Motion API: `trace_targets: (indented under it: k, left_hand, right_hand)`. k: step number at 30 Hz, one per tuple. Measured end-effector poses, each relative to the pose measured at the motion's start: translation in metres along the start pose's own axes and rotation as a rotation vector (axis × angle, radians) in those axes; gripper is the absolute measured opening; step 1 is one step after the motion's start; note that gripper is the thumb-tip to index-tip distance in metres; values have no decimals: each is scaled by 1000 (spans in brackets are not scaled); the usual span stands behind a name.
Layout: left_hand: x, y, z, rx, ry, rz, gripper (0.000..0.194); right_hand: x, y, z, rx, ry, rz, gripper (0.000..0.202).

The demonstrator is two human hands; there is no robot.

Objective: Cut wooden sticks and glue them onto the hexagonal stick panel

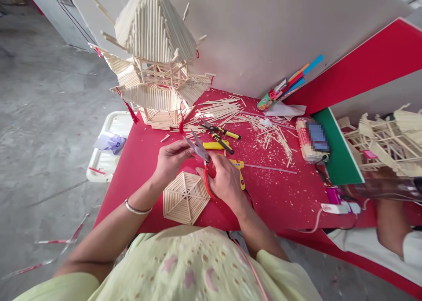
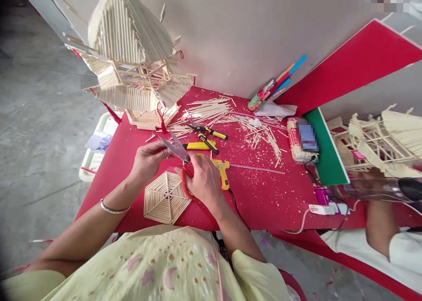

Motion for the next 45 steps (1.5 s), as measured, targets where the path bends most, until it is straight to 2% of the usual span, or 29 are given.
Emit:
trace_targets:
  k: [5,11,17,25,30,35,45]
  left_hand:
    - [4,-8,-2,-66,10,23,26]
    - [9,-8,-1,-165,44,63,27]
    - [13,-9,0,-213,56,91,27]
    - [10,-5,4,-118,24,54,31]
    - [14,-7,5,-177,36,76,30]
    - [14,-5,6,-175,51,74,28]
    - [22,-5,5,-203,-28,148,32]
  right_hand:
    - [7,10,-3,32,11,51,49]
    - [15,16,-1,106,86,32,45]
    - [19,23,1,112,104,38,48]
    - [16,23,1,134,140,88,43]
    - [18,22,1,135,149,71,45]
    - [20,26,4,161,195,53,41]
    - [20,23,2,198,230,-48,41]
Point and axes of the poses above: each hand's wrist, its own z-axis away from the middle knuckle, its own y-axis out of the palm, x = y × z, the point moved 3 cm from there along -z, towards the middle knuckle, and after that the axes turned 13 degrees about -x, right-handed, at the moved point
